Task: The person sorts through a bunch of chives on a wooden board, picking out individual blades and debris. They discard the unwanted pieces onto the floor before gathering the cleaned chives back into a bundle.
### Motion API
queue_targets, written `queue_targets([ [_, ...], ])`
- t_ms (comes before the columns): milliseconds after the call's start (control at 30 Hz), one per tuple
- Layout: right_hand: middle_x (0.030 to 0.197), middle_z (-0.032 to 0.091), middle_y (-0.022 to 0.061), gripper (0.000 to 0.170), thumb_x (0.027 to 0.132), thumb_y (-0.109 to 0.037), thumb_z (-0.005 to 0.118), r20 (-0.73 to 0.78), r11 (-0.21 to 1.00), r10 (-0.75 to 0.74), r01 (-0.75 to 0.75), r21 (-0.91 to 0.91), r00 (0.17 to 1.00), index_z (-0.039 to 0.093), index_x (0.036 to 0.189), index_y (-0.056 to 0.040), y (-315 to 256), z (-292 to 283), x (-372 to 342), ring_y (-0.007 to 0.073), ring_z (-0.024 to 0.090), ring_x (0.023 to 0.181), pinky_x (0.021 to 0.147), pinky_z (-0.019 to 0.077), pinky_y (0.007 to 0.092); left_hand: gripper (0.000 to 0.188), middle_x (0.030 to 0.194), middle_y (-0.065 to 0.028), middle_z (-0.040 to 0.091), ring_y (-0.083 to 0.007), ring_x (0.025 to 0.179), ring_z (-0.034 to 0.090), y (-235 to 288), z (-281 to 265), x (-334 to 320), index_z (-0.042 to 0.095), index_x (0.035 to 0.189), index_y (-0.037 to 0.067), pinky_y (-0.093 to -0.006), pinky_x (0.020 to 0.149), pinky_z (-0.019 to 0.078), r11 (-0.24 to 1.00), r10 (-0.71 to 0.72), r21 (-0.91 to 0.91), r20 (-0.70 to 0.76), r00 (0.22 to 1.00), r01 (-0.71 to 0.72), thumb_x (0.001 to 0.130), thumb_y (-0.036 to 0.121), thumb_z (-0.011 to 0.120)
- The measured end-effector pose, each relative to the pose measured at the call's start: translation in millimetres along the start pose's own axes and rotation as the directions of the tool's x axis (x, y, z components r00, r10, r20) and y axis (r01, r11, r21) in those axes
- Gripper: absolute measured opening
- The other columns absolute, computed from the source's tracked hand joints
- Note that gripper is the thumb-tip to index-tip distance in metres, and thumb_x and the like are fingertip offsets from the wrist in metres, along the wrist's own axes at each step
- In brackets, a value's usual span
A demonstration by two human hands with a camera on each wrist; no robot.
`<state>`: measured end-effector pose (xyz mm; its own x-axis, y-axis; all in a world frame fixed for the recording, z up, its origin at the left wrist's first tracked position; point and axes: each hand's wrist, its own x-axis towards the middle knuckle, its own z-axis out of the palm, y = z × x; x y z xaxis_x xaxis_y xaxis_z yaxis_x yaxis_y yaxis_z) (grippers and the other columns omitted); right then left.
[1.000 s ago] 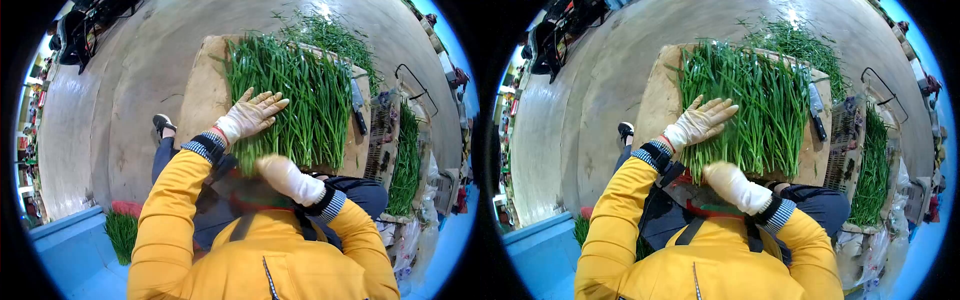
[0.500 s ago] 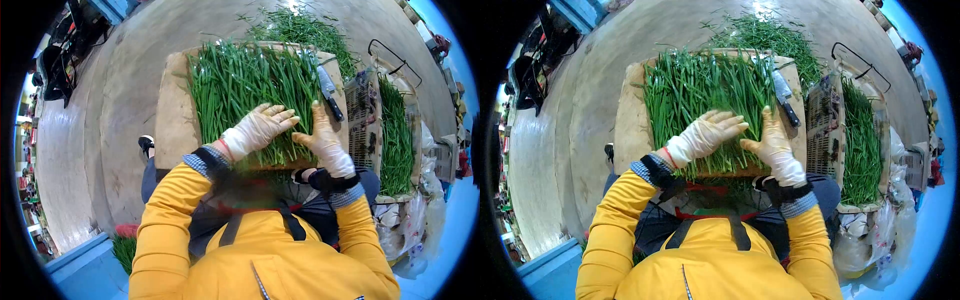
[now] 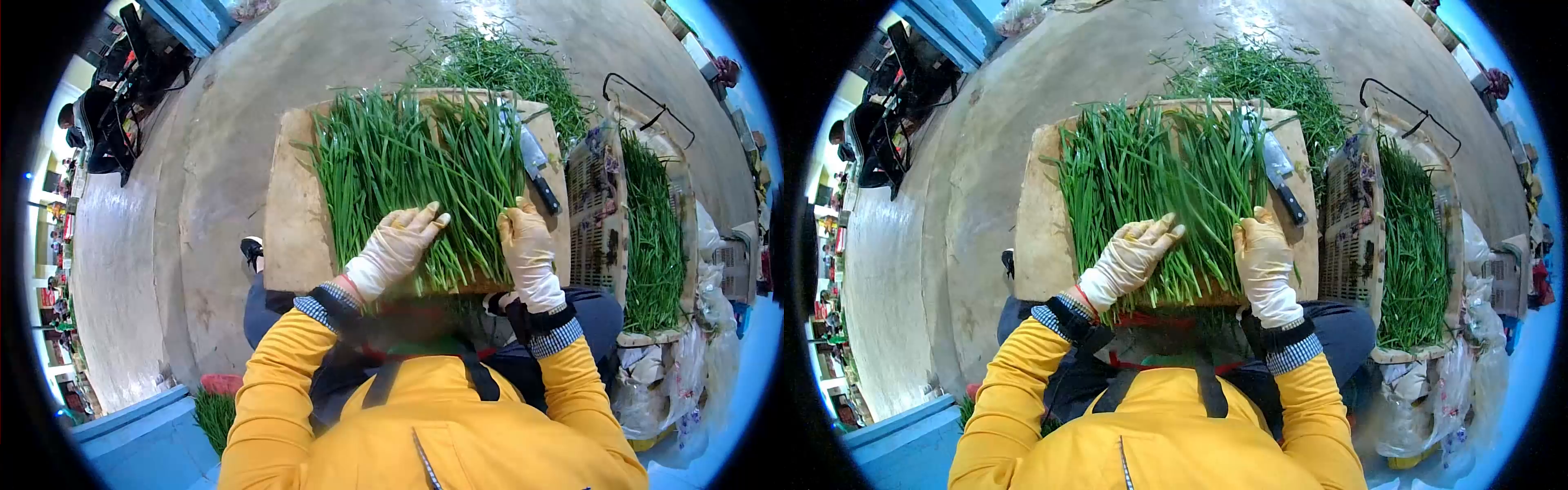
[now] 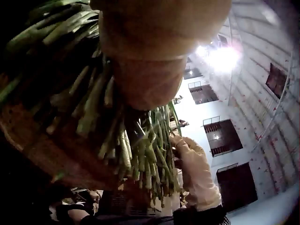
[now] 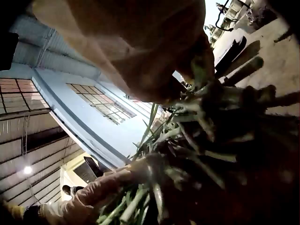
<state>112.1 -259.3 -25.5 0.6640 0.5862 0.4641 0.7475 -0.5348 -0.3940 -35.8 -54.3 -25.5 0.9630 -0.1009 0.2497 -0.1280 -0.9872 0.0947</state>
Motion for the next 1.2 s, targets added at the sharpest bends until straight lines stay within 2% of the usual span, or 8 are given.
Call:
queue_targets([
  [167, 0.088, 0.069, 0.0178, 0.018, 0.089, -0.013, 0.062, -0.121, 0.954, -0.175, 0.138, -0.266, 0.977, 0.07, 0.101, -0.0027, -18.6, -35.4, 18.9, 0.0301, 0.066, 0.089, 0.078, 0.0516, 0.0358, 0.051, 0.134, -0.0136, 0.055, -0.0287, 0.113, 0.059, -0.3, -14.0, 7.5, 0.052, 0.134, 0.012, -0.0387, 0.097, 0.045, 0.999, 0.023, -0.049, -0.034, 0.999, -0.024, 0.083, 0.007, 0.052],
  [267, 0.073, 0.064, 0.0105, 0.023, 0.096, -0.017, 0.059, 0.098, 0.829, 0.367, -0.373, 0.418, 0.925, 0.068, 0.11, -0.0009, -14.6, -38.4, 14.0, 0.0123, 0.051, 0.055, 0.049, 0.0407, 0.0273, 0.056, 0.134, -0.0135, 0.055, -0.0296, 0.113, 0.059, 2.1, -25.7, 13.3, 0.052, 0.134, 0.012, -0.039, 0.098, 0.0452, 0.996, 0.016, -0.081, -0.121, 0.992, -0.026, 0.08, 0.003, 0.055],
  [400, 0.066, 0.059, 0.009, 0.03, 0.095, -0.016, 0.06, 0.084, 0.683, 0.462, -0.415, 0.602, 0.883, 0.063, 0.122, -0.0032, -11.5, -50.4, 19.3, 0.012, 0.047, 0.053, 0.048, 0.0397, 0.0263, 0.062, 0.134, -0.0139, 0.055, -0.0315, 0.114, 0.058, -3.4, -28.9, 24.5, 0.05, 0.136, 0.012, -0.0397, 0.1, 0.0449, 0.997, -0.069, -0.053, -0.147, 0.987, 0.062, 0.077, -0.004, 0.052],
  [567, 0.072, 0.061, 0.0149, 0.052, 0.088, -0.004, 0.059, 0.05, 0.992, 0.058, -0.063, 0.108, 0.997, 0.05, 0.138, -0.0127, -14.5, -19.0, -3.5, 0.0292, 0.06, 0.059, 0.052, 0.048, 0.0385, 0.066, 0.131, -0.0147, 0.057, -0.0305, 0.123, 0.054, -5.2, -42.4, 55.9, 0.051, 0.135, 0.006, -0.0377, 0.105, 0.0417, 0.909, -0.3, -0.402, -0.44, 0.847, 0.113, 0.074, -0.018, 0.042],
  [633, 0.076, 0.061, 0.0152, 0.049, 0.089, -0.01, 0.06, 0.335, 0.999, 0.039, -0.037, -0.011, 0.941, 0.048, 0.137, -0.0083, -46.6, -28.8, -10.9, 0.0333, 0.062, 0.069, 0.059, 0.0509, 0.0421, 0.064, 0.13, -0.0158, 0.057, -0.0317, 0.122, 0.054, 8.1, -41.9, 69.9, 0.051, 0.134, 0.005, -0.0386, 0.105, 0.0423, 0.927, -0.144, -0.371, -0.472, 0.87, -0.048, 0.075, -0.016, 0.044],
  [767, 0.08, 0.062, 0.0172, 0.032, 0.089, -0.018, 0.061, 0.5, 0.998, 0.04, -0.06, 0.024, 0.865, 0.057, 0.117, -0.0038, -58.8, -49.2, -7.2, 0.0349, 0.062, 0.082, 0.073, 0.0503, 0.0449, 0.058, 0.143, -0.0169, 0.044, -0.0347, 0.131, 0.044, 23.2, -0.7, 65.1, 0.039, 0.143, 0.01, -0.0445, 0.106, 0.0381, 0.974, 0.001, -0.226, 0.024, 1.0, 0.004, 0.089, 0.022, 0.056],
  [833, 0.082, 0.061, 0.0191, 0.025, 0.089, -0.018, 0.062, 0.241, 0.983, 0.041, -0.082, 0.162, 0.97, 0.061, 0.109, -0.0025, -29.4, -52.6, -0.1, 0.034, 0.062, 0.082, 0.075, 0.0513, 0.0421, 0.064, 0.152, -0.013, 0.034, -0.0341, 0.138, 0.034, 19.8, 9.8, 53.4, 0.036, 0.146, 0.013, -0.0509, 0.112, 0.0249, 0.996, -0.071, -0.03, 0.242, 0.968, 0.081, 0.094, 0.051, 0.046],
  [1200, 0.085, 0.067, 0.0148, 0.021, 0.086, -0.018, 0.067, 0.258, 0.756, 0.471, -0.536, 0.375, 0.844, 0.065, 0.094, 0.0011, 27.8, 10.1, -7.3, 0.0253, 0.063, 0.076, 0.071, 0.0485, 0.0357, 0.075, 0.155, -0.0158, 0.026, -0.0328, 0.143, 0.026, 25.6, 36.5, 16.4, 0.032, 0.149, 0.009, -0.0434, 0.117, 0.017, 0.961, -0.277, 0.006, 0.056, 0.959, 0.277, 0.092, 0.056, 0.046],
])
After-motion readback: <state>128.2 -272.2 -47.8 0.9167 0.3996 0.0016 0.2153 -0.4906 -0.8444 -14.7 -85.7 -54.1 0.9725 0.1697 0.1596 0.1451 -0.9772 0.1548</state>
